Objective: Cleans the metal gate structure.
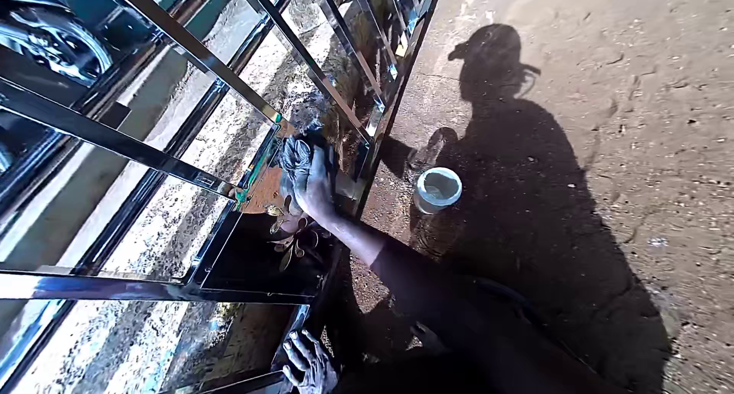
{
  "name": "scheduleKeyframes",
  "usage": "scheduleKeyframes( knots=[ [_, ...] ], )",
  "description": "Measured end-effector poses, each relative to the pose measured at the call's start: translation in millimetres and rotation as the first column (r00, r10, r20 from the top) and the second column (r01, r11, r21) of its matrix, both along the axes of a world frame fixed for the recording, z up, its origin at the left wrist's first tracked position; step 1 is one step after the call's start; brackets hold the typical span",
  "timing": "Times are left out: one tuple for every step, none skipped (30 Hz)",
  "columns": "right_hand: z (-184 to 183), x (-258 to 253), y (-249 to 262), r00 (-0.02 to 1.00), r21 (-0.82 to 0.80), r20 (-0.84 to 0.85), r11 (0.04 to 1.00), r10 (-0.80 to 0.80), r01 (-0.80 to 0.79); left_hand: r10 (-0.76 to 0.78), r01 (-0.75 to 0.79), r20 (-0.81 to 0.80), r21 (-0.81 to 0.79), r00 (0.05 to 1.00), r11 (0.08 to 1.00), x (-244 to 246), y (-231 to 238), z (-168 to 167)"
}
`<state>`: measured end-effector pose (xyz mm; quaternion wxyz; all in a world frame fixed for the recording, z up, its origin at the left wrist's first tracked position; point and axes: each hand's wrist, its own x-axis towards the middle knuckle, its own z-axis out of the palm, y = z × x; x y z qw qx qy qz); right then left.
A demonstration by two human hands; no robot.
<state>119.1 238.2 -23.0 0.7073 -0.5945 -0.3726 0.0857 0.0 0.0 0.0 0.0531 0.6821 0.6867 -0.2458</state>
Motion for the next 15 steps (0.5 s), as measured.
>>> scheduleKeyframes(
  knots=[
    [-17,3,-23,0.999,-0.164,-0.038,0.986,0.035,-0.041,-0.002,0.002,0.003,0.002,1.0,1.0,-2,-2,0],
    [-28,9,-45,0.996,-0.324,-0.064,0.943,0.061,-0.079,0.026,-0.026,0.012,-0.022,1.0,0.999,-2,-3,1],
    [-24,18,-68,0.98,-0.495,-0.154,0.848,0.128,-0.188,0.052,-0.051,0.015,-0.056,0.999,0.997,-3,-4,2],
    [-17,28,-84,0.951,-0.603,-0.257,0.741,0.171,-0.296,0.073,-0.071,0.025,-0.068,0.997,0.995,-4,-5,3],
    [-12,35,-92,0.932,-0.638,-0.319,0.689,0.17,-0.344,0.103,-0.099,0.051,-0.078,0.993,0.992,-4,-4,4],
    [-10,39,-94,0.931,-0.625,-0.331,0.705,0.151,-0.337,0.135,-0.128,0.09,-0.079,0.987,0.989,-3,-4,3],
    [-10,38,-91,0.939,-0.579,-0.317,0.757,0.134,-0.304,0.16,-0.152,0.128,-0.069,0.979,0.986,-4,-4,2],
    [-11,35,-83,0.953,-0.499,-0.278,0.83,0.118,-0.248,0.182,-0.175,0.168,-0.053,0.969,0.983,-5,-5,1],
    [-15,30,-68,0.977,-0.367,-0.196,0.918,0.08,-0.148,0.194,-0.192,0.202,-0.031,0.96,0.981,-6,-5,0],
    [-18,26,-47,0.992,-0.209,-0.118,0.975,0.05,-0.074,0.18,-0.184,0.206,0.0,0.962,0.983,-6,-4,-3],
    [-12,23,-29,0.996,-0.112,-0.075,0.993,0.038,-0.047,0.159,-0.164,0.182,0.012,0.97,0.986,-6,-3,-6],
    [-4,21,-15,0.999,-0.068,-0.037,0.998,0.014,-0.017,0.148,-0.151,0.158,0.004,0.976,0.989,-6,-3,-9],
    [2,19,-10,0.999,-0.063,-0.028,0.997,0.032,-0.033,0.158,-0.156,0.142,-0.021,0.977,0.988,-7,-2,-10],
    [5,17,-12,0.998,-0.092,-0.033,0.994,0.049,-0.052,0.156,-0.152,0.129,-0.037,0.979,0.988,-8,-1,-8],
    [6,18,-20,0.996,-0.147,-0.05,0.986,0.068,-0.074,0.137,-0.135,0.126,-0.023,0.983,0.991,-8,0,-7]
  ],
)
